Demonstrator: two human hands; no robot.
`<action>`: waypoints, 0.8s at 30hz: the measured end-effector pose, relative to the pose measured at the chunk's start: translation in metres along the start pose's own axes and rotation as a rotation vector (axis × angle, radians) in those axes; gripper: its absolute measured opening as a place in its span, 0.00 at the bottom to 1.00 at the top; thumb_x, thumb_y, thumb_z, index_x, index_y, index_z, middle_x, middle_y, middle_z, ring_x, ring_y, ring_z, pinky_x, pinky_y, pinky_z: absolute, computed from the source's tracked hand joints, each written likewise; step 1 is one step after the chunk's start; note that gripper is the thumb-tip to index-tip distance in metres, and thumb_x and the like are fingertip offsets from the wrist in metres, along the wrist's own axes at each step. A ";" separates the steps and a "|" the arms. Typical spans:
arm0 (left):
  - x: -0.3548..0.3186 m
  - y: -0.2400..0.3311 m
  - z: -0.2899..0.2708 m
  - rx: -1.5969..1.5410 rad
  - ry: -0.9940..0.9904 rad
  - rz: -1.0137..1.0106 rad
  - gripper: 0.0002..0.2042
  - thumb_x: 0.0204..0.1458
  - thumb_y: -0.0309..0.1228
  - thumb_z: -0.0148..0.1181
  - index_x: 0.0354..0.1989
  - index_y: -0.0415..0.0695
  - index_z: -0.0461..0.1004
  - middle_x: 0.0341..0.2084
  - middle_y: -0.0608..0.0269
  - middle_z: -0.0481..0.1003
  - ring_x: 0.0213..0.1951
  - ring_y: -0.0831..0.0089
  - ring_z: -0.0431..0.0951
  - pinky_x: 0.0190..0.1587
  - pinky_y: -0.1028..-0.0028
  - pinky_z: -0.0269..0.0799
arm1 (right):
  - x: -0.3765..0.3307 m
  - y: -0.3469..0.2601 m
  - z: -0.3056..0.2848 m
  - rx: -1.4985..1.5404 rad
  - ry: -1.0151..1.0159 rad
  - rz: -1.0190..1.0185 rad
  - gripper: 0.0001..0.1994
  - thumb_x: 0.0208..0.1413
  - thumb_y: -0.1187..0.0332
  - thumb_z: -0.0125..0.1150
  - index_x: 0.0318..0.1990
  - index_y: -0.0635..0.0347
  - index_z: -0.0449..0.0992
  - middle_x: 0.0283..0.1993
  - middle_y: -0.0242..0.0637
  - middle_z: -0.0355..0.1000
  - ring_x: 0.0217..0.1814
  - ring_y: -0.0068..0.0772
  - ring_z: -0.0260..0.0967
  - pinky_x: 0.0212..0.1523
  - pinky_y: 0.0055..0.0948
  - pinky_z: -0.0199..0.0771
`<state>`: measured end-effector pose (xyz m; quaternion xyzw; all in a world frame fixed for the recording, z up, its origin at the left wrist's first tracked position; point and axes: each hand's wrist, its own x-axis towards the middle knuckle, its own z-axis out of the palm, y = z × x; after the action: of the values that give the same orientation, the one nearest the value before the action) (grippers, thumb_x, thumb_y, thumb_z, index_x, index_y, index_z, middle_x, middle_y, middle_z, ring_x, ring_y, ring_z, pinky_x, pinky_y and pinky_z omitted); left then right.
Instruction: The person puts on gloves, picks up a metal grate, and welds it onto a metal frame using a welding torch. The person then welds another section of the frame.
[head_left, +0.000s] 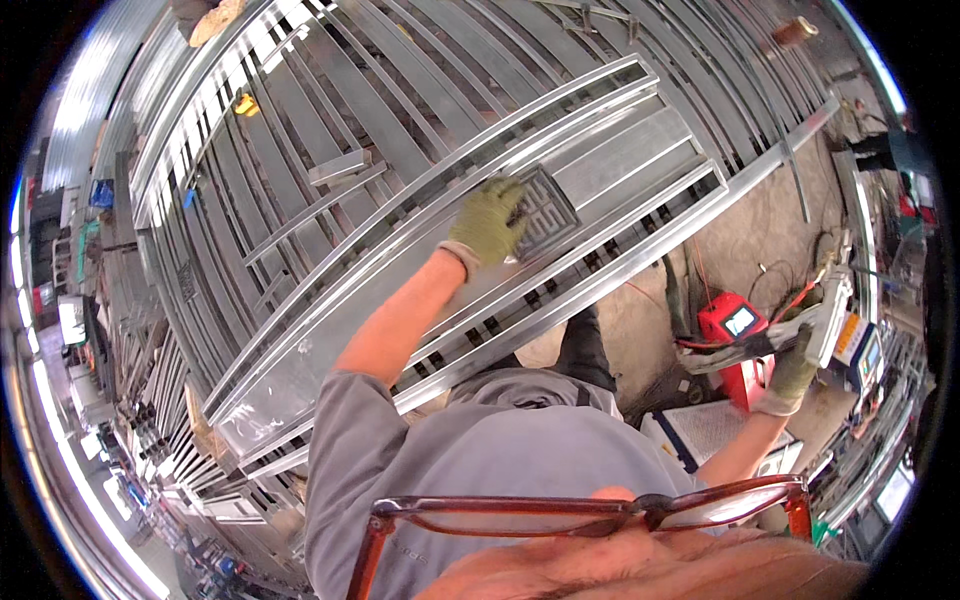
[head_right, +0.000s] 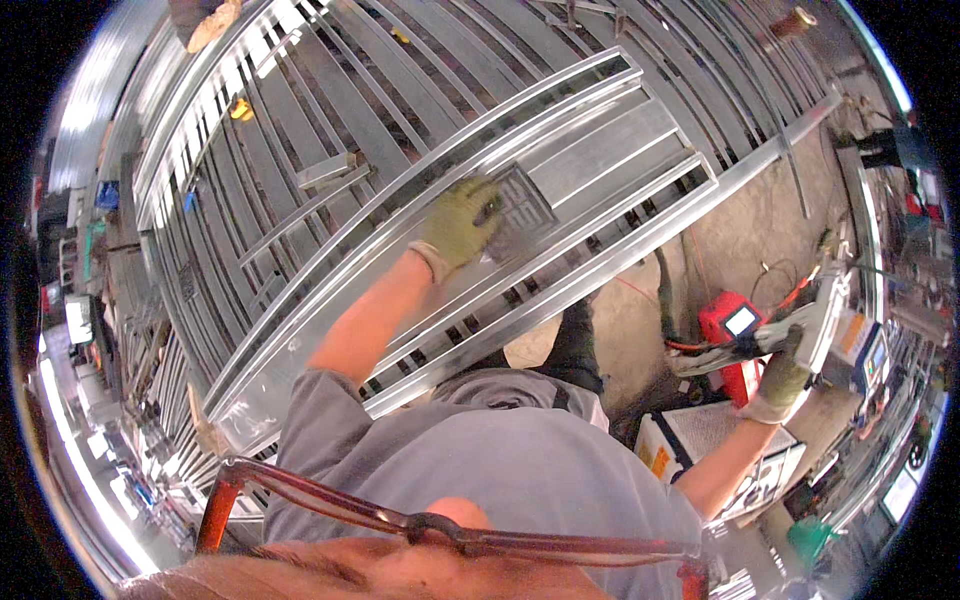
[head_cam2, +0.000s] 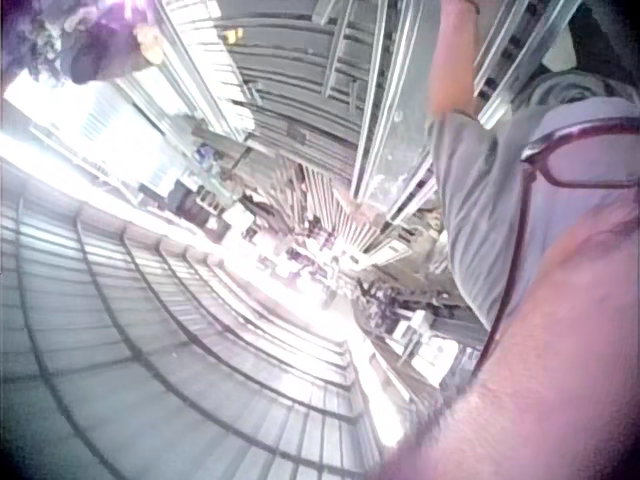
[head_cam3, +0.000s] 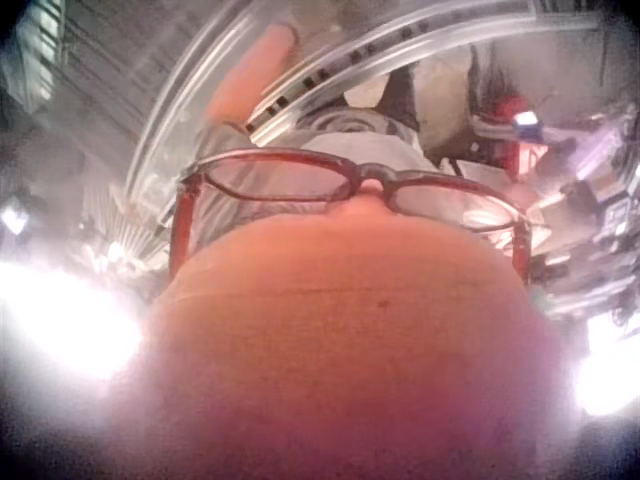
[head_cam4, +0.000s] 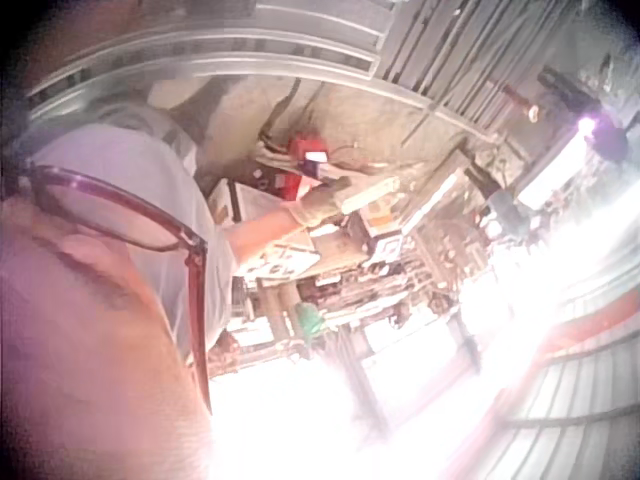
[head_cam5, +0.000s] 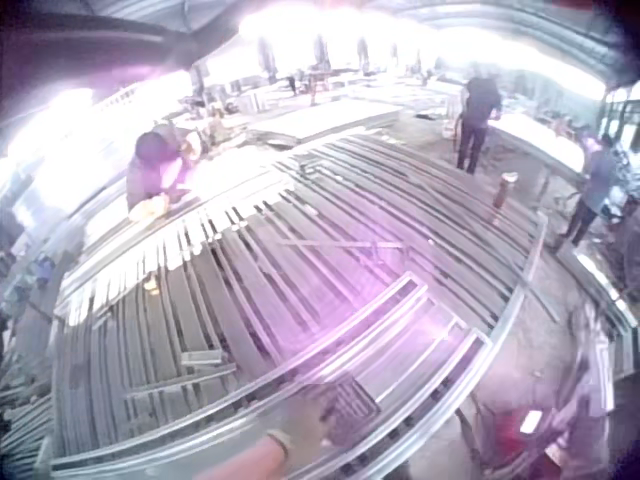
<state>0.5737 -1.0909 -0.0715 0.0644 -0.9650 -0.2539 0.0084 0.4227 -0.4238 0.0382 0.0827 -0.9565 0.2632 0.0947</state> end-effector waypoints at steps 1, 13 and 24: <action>-0.004 -0.009 -0.009 -0.076 0.034 -0.003 0.28 0.68 0.48 0.62 0.69 0.41 0.77 0.73 0.46 0.71 0.72 0.45 0.71 0.77 0.53 0.65 | -0.034 -0.033 0.010 0.697 0.068 0.308 0.23 0.76 0.61 0.66 0.70 0.62 0.74 0.64 0.37 0.76 0.62 0.34 0.75 0.63 0.40 0.78; -0.187 0.105 -0.053 -0.805 -0.422 -0.371 0.35 0.63 0.50 0.72 0.74 0.42 0.73 0.68 0.43 0.76 0.69 0.48 0.76 0.73 0.55 0.71 | -0.193 -0.210 0.084 0.921 -0.155 0.497 0.31 0.68 0.54 0.72 0.72 0.62 0.75 0.63 0.37 0.79 0.55 0.30 0.78 0.55 0.32 0.79; -0.232 0.214 0.044 -1.267 -0.881 -0.177 0.28 0.60 0.48 0.76 0.61 0.40 0.81 0.51 0.53 0.87 0.50 0.64 0.84 0.56 0.59 0.79 | -0.241 -0.283 0.127 0.817 -0.456 0.415 0.22 0.68 0.63 0.76 0.63 0.63 0.80 0.49 0.33 0.85 0.48 0.26 0.81 0.49 0.30 0.81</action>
<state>0.7759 -0.8554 -0.0007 0.0172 -0.5414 -0.7592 -0.3608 0.6975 -0.7031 0.0151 -0.0234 -0.7681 0.6041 -0.2109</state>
